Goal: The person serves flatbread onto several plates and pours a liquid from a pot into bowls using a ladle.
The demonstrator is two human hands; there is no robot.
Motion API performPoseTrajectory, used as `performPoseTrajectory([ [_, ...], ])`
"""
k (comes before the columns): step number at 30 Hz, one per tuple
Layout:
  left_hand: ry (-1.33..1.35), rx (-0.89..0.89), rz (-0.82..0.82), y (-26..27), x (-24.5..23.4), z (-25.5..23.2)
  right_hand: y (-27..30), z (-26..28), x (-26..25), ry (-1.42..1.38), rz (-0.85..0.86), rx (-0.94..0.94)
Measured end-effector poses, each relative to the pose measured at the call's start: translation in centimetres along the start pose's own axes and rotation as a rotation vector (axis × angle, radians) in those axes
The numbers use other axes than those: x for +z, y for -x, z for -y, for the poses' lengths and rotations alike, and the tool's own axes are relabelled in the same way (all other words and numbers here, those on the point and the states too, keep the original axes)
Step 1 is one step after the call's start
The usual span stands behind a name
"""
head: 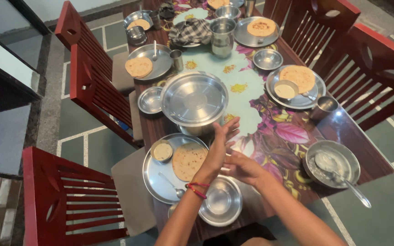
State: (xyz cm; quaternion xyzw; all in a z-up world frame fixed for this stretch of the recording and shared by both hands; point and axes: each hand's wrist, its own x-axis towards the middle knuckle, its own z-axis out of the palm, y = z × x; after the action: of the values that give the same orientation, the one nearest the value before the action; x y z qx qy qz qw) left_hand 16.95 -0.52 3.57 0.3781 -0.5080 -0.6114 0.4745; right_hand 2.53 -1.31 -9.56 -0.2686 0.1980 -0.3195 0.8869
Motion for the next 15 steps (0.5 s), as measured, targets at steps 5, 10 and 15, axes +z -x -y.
performPoseTrajectory([
  [5,-0.025,0.076,-0.163,-2.0,-3.5,0.3,-3.7,4.6,-0.5,0.645,-0.451,-0.095],
  [10,-0.146,0.132,-0.285,-4.6,-6.6,1.5,-8.1,8.1,1.2,1.658,-0.390,-0.616],
  [15,-0.314,0.149,-0.464,-6.4,-8.8,3.7,-11.8,10.1,-0.8,2.176,-0.148,-0.722],
])
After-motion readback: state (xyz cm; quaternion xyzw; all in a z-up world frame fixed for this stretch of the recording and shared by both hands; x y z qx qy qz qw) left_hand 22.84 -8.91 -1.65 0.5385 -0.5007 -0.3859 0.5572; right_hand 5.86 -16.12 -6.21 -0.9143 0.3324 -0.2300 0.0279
